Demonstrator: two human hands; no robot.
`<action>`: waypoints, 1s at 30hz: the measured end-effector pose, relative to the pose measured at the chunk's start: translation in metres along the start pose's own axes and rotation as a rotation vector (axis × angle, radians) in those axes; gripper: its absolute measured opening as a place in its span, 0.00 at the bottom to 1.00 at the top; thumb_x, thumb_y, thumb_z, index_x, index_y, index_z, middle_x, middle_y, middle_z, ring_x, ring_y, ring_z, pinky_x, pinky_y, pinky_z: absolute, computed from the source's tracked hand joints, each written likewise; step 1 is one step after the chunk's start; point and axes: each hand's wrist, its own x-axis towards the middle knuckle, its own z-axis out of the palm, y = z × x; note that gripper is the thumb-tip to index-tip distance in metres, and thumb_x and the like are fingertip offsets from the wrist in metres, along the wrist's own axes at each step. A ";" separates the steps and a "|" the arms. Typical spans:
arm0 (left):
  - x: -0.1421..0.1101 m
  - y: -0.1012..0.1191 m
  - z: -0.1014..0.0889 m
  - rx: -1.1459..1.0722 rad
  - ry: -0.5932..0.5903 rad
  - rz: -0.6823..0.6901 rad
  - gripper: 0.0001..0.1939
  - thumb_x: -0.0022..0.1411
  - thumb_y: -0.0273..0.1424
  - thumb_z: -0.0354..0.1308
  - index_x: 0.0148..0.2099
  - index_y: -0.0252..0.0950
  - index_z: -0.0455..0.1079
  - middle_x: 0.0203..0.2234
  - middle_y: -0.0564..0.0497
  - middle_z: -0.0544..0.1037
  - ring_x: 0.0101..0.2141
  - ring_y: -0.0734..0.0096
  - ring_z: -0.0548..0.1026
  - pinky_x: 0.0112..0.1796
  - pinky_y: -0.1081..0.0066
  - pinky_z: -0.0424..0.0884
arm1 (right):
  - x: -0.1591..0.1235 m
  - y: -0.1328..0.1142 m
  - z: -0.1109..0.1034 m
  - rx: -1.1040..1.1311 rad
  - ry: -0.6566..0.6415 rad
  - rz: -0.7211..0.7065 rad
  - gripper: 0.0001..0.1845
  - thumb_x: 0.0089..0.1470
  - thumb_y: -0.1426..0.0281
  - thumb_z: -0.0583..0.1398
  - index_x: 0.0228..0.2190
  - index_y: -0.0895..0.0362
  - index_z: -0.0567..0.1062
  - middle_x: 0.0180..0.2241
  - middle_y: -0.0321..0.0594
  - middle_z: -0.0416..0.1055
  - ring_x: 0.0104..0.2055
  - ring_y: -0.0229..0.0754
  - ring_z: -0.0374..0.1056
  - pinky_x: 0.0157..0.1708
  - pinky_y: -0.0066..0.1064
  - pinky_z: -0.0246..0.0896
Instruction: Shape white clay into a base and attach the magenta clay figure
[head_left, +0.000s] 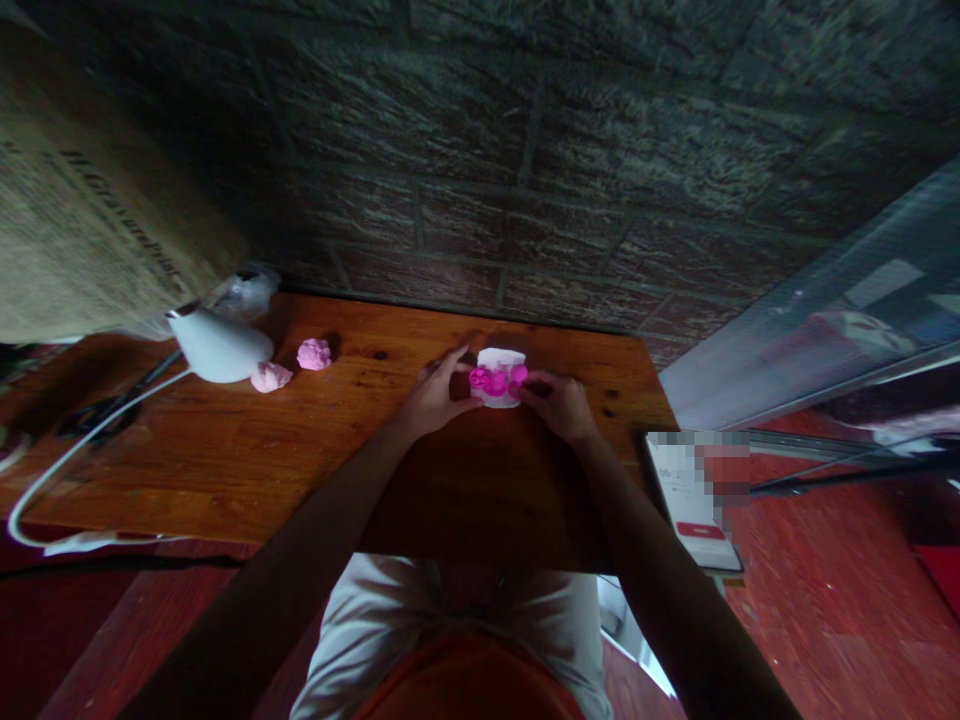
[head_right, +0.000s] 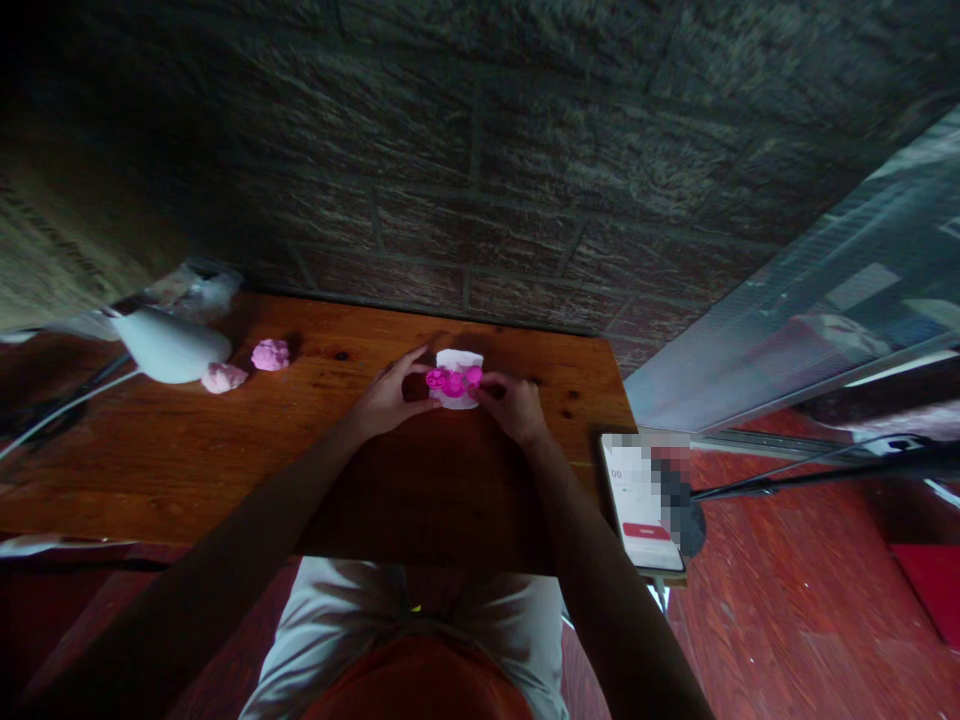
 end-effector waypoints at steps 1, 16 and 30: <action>0.000 0.000 0.000 -0.003 0.002 0.000 0.47 0.53 0.40 0.69 0.70 0.40 0.50 0.55 0.43 0.75 0.60 0.51 0.68 0.61 0.52 0.56 | 0.000 0.000 0.000 0.001 -0.004 -0.001 0.10 0.53 0.60 0.65 0.32 0.53 0.81 0.31 0.38 0.81 0.31 0.41 0.75 0.33 0.30 0.67; 0.000 -0.002 0.001 -0.007 0.005 -0.009 0.47 0.54 0.39 0.69 0.70 0.40 0.50 0.55 0.44 0.75 0.59 0.51 0.68 0.61 0.51 0.56 | -0.001 0.005 -0.005 0.138 -0.073 -0.008 0.10 0.51 0.62 0.66 0.35 0.53 0.81 0.34 0.37 0.81 0.34 0.42 0.76 0.36 0.32 0.70; 0.002 -0.008 0.003 -0.093 0.013 0.049 0.48 0.53 0.39 0.70 0.70 0.41 0.50 0.55 0.43 0.75 0.58 0.52 0.70 0.60 0.51 0.59 | 0.001 0.022 -0.013 0.293 -0.149 -0.019 0.14 0.52 0.66 0.64 0.42 0.52 0.79 0.43 0.40 0.80 0.44 0.44 0.76 0.49 0.38 0.70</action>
